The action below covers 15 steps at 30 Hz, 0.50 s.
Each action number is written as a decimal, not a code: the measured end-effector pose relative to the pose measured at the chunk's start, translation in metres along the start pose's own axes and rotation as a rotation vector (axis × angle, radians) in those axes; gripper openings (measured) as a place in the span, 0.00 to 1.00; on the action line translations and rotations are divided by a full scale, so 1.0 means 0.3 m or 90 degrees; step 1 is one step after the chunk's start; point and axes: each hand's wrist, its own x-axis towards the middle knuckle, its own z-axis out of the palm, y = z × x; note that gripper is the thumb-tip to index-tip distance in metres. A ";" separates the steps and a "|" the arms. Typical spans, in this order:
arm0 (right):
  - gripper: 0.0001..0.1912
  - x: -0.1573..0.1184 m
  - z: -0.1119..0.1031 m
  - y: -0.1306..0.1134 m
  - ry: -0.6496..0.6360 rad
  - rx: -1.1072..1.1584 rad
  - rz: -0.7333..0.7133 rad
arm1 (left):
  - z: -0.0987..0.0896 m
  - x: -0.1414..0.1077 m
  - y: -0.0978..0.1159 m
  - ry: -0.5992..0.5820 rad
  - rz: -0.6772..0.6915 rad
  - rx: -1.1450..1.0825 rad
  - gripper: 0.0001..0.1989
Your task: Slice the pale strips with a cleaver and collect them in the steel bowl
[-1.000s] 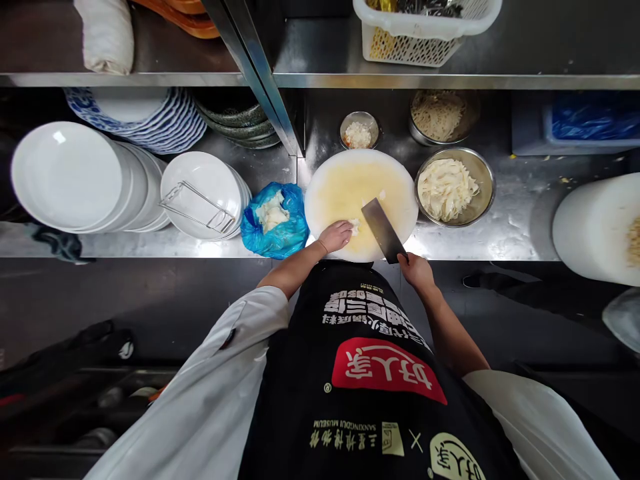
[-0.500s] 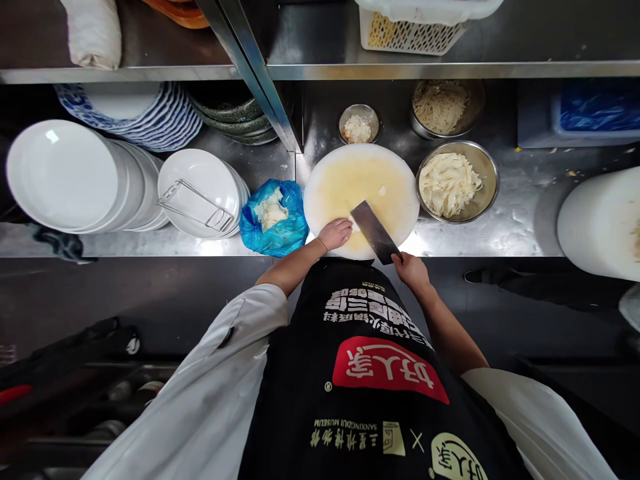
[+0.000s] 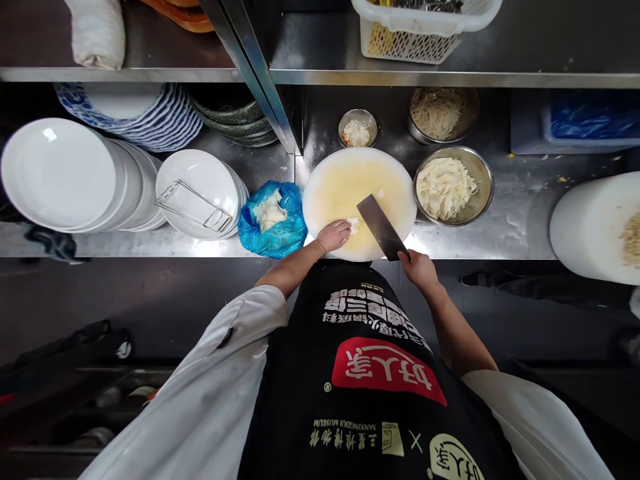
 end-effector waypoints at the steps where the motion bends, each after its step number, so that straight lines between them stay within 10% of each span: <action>1: 0.25 0.006 0.008 -0.009 -0.008 0.007 -0.014 | 0.002 0.000 -0.002 -0.001 0.002 0.000 0.12; 15: 0.23 0.153 0.006 0.111 -0.027 0.072 -0.005 | 0.008 -0.007 -0.004 0.012 0.012 0.018 0.11</action>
